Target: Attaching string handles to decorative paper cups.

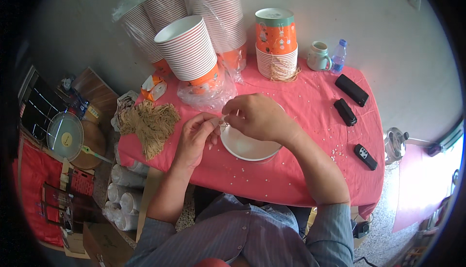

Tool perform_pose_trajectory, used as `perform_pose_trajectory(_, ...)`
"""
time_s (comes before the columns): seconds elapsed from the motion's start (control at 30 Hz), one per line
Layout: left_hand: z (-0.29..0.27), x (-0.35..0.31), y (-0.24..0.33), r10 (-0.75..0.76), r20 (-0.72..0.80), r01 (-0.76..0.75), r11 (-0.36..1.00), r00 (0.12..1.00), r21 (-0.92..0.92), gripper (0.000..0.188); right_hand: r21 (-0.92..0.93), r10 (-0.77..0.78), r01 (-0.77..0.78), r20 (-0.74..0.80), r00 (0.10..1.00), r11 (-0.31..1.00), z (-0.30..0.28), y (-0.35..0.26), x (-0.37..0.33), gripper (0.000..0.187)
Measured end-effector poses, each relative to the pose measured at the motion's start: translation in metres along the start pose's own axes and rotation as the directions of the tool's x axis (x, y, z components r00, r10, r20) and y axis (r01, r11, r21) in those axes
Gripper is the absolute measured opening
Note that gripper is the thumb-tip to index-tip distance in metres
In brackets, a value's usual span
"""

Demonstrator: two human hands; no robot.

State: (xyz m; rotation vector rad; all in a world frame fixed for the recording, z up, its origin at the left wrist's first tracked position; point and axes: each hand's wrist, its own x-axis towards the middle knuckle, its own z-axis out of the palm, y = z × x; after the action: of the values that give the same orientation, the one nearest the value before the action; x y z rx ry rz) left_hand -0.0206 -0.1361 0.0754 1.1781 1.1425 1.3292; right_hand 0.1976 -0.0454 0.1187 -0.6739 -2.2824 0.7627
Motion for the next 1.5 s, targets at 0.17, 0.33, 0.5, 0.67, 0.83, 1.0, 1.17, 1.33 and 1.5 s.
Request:
perform_pose_trajectory(0.17,0.002,0.000,-0.001,0.039,-0.001,-0.039,0.998,0.999,-0.044,0.015,0.045,0.064,-0.069,0.090,0.994,0.997,0.001,-0.003,0.002,0.018)
perform_pose_trajectory(0.33,0.002,0.003,-0.003,0.053,-0.046,-0.052,0.998,0.998,0.033,0.015,0.051,0.109,-0.113,0.073,0.991,0.992,0.002,-0.002,0.003,0.015)
perform_pose_trajectory(0.5,-0.002,0.009,-0.002,0.035,-0.049,-0.030,0.993,0.998,0.112,0.015,-0.033,-0.038,0.037,-0.024,0.999,0.999,0.007,0.003,0.002,0.015)
perform_pose_trajectory(0.67,-0.005,0.011,0.003,-0.022,0.008,0.020,0.983,1.000,0.184,0.014,-0.060,-0.039,0.038,-0.018,0.999,0.997,0.006,0.003,0.002,0.014)
perform_pose_trajectory(0.83,-0.009,0.011,0.003,0.004,0.084,-0.017,0.986,0.996,0.164,0.014,-0.094,-0.028,0.028,0.007,1.000,0.995,0.005,0.002,0.001,0.014)
perform_pose_trajectory(1.0,-0.003,0.009,0.009,0.016,0.118,-0.031,0.991,0.993,0.128,0.014,-0.050,-0.019,0.023,0.078,0.997,0.998,0.002,0.002,0.002,0.013)
perform_pose_trajectory(1.17,-0.007,0.009,0.008,-0.013,0.144,-0.010,0.987,0.989,0.157,0.017,-0.007,-0.004,0.005,0.115,0.993,1.000,0.001,0.004,0.003,0.013)
perform_pose_trajectory(1.33,-0.007,0.009,0.005,-0.009,0.144,-0.013,0.988,0.989,0.155,0.016,0.053,-0.012,0.006,0.131,0.991,0.999,0.002,0.006,0.003,0.018)
perform_pose_trajectory(1.5,-0.010,0.007,0.006,-0.130,0.121,0.117,0.987,0.984,0.112,0.015,0.081,-0.027,0.016,0.142,0.989,0.997,-0.003,0.005,0.003,0.019)
